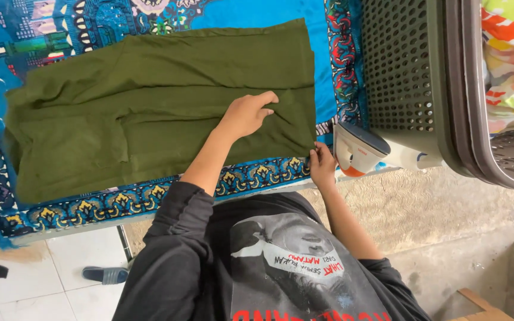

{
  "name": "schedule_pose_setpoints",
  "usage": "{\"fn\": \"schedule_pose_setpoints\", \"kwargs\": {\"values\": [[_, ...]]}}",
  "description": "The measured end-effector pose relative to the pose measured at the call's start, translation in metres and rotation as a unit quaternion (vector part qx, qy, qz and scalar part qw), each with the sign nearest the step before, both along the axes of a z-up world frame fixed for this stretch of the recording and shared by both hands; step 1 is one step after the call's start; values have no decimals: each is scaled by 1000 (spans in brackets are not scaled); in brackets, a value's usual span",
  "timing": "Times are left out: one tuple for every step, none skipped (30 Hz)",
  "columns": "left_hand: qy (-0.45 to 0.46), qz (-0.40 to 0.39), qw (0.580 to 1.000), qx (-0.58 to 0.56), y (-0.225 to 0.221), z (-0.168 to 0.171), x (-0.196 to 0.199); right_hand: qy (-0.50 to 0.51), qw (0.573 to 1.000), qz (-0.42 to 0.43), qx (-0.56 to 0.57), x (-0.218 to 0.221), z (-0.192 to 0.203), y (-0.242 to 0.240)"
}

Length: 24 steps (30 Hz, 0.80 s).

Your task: A person is ironing and folding a green garment on a patterned mat on the floor.

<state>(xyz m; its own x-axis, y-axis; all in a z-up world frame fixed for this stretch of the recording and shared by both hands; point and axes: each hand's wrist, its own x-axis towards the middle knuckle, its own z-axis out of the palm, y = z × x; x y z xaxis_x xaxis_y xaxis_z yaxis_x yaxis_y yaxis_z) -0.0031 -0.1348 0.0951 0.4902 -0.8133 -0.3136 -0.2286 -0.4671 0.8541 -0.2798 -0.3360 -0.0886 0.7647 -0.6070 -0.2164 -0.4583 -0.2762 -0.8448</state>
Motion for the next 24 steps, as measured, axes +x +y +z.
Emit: {"fn": "schedule_pose_setpoints", "kwargs": {"values": [[2,1,1000,3,0,-6,1,2,1000,1,3,0,-2,1],[24,20,999,-18,-1,-13,4,-26,998,-6,52,2,-4,2],[46,38,997,-39,-1,-19,6,-53,993,-14,100,3,-7,3],[46,39,997,-38,-1,-19,8,-53,993,-13,101,4,-6,3],[24,45,997,-55,-1,-20,10,-71,989,-17,125,4,-6,3],[2,51,996,-73,-2,-20,13,-90,985,-21,147,6,-5,2],[1,52,996,-74,-6,-24,16,-90,985,-20,147,9,-3,-1],[-12,50,997,-61,-10,-28,20,-96,994,-9,56,11,-1,-4],[-26,49,997,-48,-13,-31,23,-100,994,2,-36,14,1,-6],[-27,48,997,-47,-16,-38,24,-101,994,1,-35,13,-9,-6],[-53,43,997,-35,-19,-44,25,-60,980,8,-190,13,-18,-6],[-78,38,996,-23,-24,-51,26,-17,940,15,-341,13,-28,-8],[-79,36,996,-24,-27,-57,27,-17,940,12,-342,13,-25,-3],[-104,32,994,-23,-31,-62,28,10,938,-9,-347,14,-21,-1],[-129,28,991,-22,-34,-68,29,36,935,-31,-352,16,-18,2],[-129,27,991,-22,-39,-80,31,36,935,-32,-353,18,-16,5],[-145,28,989,-22,-44,-92,33,69,936,-46,-342,21,-13,7],[-161,29,986,-20,-47,-104,34,103,937,-59,-330,23,-10,11],[-161,29,986,-20,-49,-109,35,103,937,-58,-329,23,-11,10],[-230,32,972,-33,-50,-113,38,85,940,-76,-320,25,-11,10],[-297,35,953,-46,-52,-118,41,68,943,-94,-311,28,-12,9],[-296,34,953,-46,-53,-124,40,68,943,-94,-311,31,-9,10],[-325,47,943,-55,-54,-131,40,44,946,-101,-305,34,-7,10],[-352,60,932,-64,-54,-139,37,21,948,-108,-298,34,-4,12]]}}
